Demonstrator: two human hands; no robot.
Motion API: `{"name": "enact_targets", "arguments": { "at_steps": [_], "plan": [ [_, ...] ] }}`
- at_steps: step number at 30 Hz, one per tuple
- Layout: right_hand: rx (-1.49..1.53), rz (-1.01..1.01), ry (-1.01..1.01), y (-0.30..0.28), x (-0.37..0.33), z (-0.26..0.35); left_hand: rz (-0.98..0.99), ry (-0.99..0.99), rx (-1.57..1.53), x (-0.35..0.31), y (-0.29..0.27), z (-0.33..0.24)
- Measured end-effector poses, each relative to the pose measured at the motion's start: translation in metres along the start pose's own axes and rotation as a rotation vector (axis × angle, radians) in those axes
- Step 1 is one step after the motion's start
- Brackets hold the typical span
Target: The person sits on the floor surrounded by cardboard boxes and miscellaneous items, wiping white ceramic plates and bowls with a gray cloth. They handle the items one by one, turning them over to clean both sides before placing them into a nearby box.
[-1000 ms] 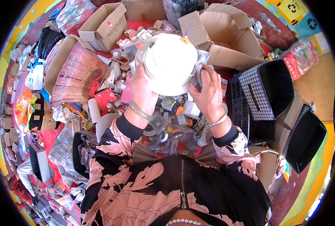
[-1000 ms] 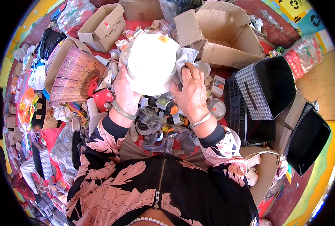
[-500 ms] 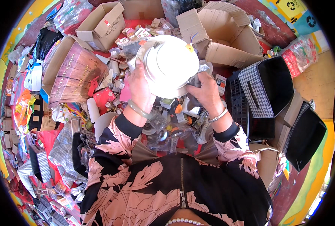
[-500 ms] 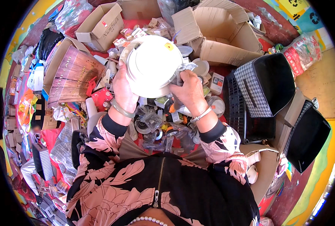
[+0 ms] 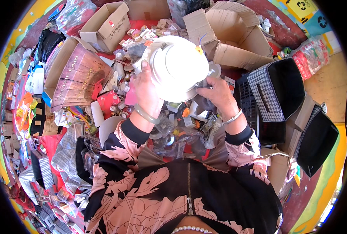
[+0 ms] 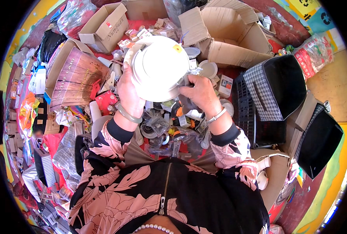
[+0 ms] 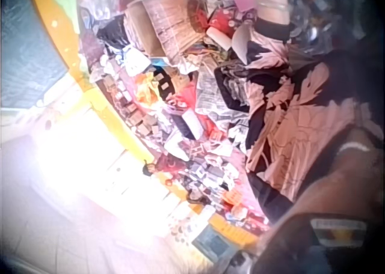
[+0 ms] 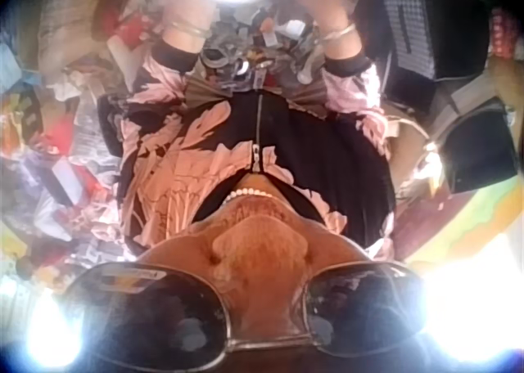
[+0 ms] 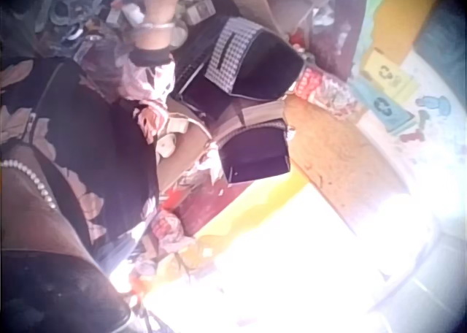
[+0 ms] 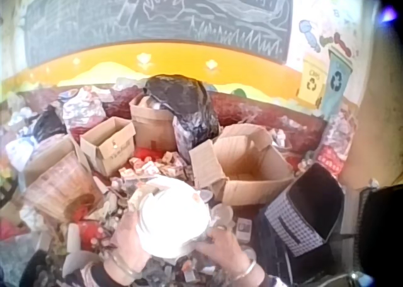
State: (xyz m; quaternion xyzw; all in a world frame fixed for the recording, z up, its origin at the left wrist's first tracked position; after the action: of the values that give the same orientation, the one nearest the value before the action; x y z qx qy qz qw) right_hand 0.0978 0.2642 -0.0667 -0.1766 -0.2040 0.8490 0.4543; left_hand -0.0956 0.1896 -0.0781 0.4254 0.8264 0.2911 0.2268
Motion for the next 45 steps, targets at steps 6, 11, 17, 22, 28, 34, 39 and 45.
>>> {"name": "enact_targets", "arguments": {
  "at_steps": [6,11,17,22,28,34,39,45],
  "plan": [
    [-0.165,-0.167,-0.064,0.014,-0.002,0.006,0.004,0.019,-0.004,-0.003,0.006,-0.003],
    [0.086,-0.029,0.050,0.011,-0.001,0.000,0.019,0.041,0.017,-0.007,0.007,-0.007],
    [0.572,0.189,0.160,-0.010,-0.002,0.000,0.013,-0.007,0.041,0.000,0.008,-0.007],
    [1.048,-0.026,0.148,-0.007,0.001,-0.011,0.034,-0.060,-0.110,0.009,0.007,-0.001],
    [1.052,-0.458,0.083,-0.009,0.001,-0.021,-0.036,-0.048,-0.100,0.011,0.001,0.001],
    [1.238,-0.502,-0.139,-0.079,0.005,-0.034,-0.065,0.036,-0.156,0.025,-0.014,-0.022],
    [0.942,-0.475,-0.096,-0.057,-0.012,0.000,-0.092,0.065,-0.211,0.022,-0.011,-0.032],
    [-0.098,-0.421,-0.623,0.017,-0.026,0.032,-0.067,0.053,-0.200,0.020,-0.007,-0.016]
  ]
}}
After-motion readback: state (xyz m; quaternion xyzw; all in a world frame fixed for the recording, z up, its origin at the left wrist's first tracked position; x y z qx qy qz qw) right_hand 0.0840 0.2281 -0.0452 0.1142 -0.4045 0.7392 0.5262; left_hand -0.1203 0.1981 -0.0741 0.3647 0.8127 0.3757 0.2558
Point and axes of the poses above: each hand's wrist, its own x-axis towards the middle knuckle, its own y-axis out of the palm, z = x × y, the point moved 2 cm from there along x, towards the middle knuckle, and after that the axes turned 1 degree about -y, right-handed, at the moved point
